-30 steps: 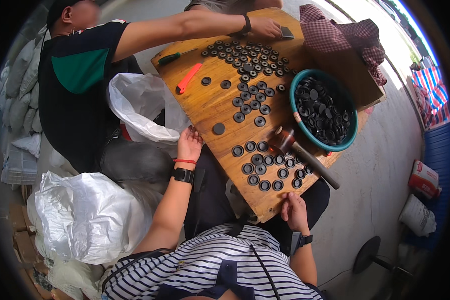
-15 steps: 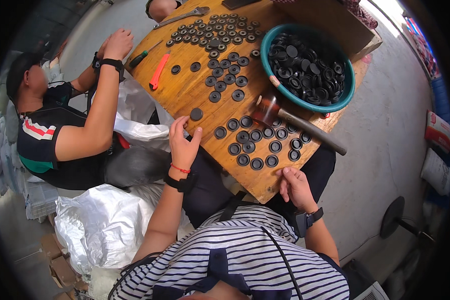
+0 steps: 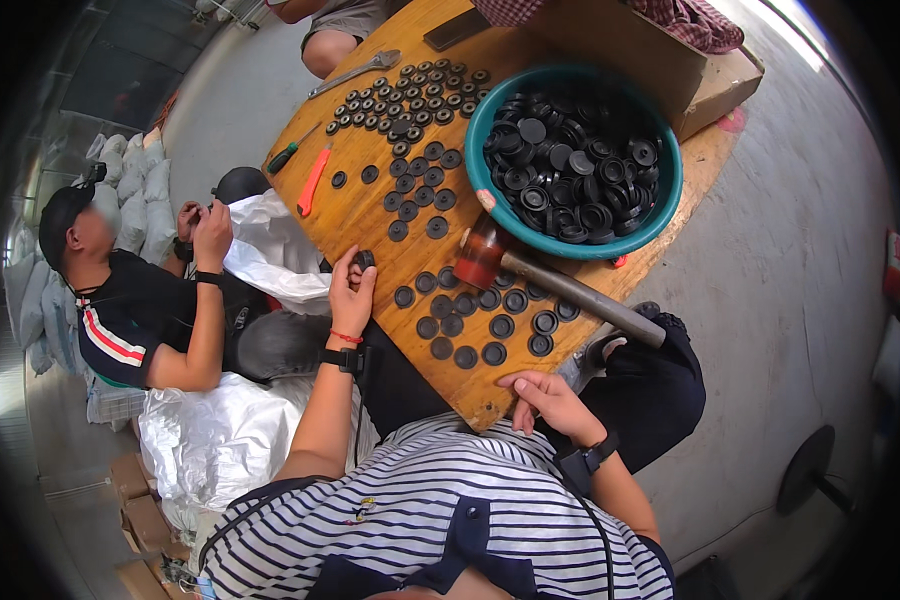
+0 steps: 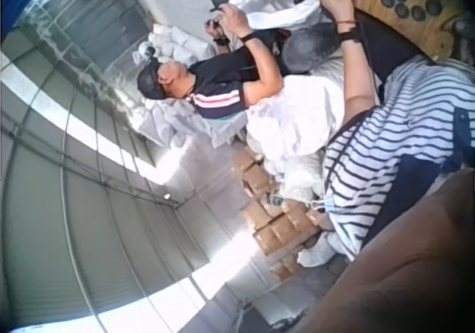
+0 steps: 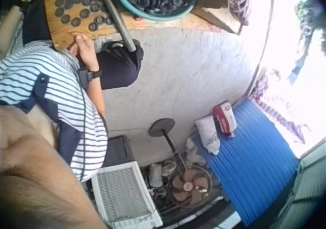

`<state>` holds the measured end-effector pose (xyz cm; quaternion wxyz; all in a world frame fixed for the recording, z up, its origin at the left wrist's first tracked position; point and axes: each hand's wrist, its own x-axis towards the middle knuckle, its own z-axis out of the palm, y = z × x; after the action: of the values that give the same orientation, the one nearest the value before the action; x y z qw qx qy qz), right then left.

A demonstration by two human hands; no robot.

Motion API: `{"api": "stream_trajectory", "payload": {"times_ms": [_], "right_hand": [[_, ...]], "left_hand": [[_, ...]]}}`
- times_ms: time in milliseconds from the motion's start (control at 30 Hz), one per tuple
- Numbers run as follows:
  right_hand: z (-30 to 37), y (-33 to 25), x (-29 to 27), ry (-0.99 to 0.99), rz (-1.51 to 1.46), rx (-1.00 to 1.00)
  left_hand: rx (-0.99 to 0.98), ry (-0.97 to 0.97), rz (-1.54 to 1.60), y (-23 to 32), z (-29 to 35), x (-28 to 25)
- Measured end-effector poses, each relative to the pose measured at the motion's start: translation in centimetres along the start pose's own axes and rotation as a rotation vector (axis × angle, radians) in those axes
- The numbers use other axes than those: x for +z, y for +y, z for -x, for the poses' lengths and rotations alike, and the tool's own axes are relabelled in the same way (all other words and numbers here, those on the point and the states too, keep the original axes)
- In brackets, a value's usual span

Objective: Manually assembling small rubber and metal circular components on a wooden table.

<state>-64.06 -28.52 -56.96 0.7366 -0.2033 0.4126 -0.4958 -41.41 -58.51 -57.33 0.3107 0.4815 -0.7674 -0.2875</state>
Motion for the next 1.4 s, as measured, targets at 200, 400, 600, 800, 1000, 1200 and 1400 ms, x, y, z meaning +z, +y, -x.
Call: {"api": "stream_trajectory", "payload": {"times_ms": [200,400,600,800,1000,1200,1400], "right_hand": [[-0.2,-0.1,0.9,0.047,0.016,-0.04],[0.0,0.9,2.0,0.203,0.052,-0.109],[0.2,0.7,2.8,0.273,0.101,-0.092],[0.2,-1.8,5.4,0.339,0.391,-0.01],[-2.4,-7.6,8.9,0.141,1.567,-0.439],[-7.6,-5.7,8.0,-0.234,2.071,-0.782],[-11.2,-5.0,6.9,-0.231,2.032,-0.78]], "left_hand": [[0.109,0.043,-0.011,0.5,-0.4,-0.2],[0.185,0.167,-0.222,2.2,-0.1,1.5],[0.241,0.214,-0.165,1.8,0.5,1.4],[0.264,0.262,-0.138,0.6,0.1,1.3],[0.242,0.245,-0.11,0.3,-0.3,1.7],[0.238,0.196,-0.127,0.9,0.3,1.5],[0.333,0.112,-0.15,1.4,0.9,0.5]]}}
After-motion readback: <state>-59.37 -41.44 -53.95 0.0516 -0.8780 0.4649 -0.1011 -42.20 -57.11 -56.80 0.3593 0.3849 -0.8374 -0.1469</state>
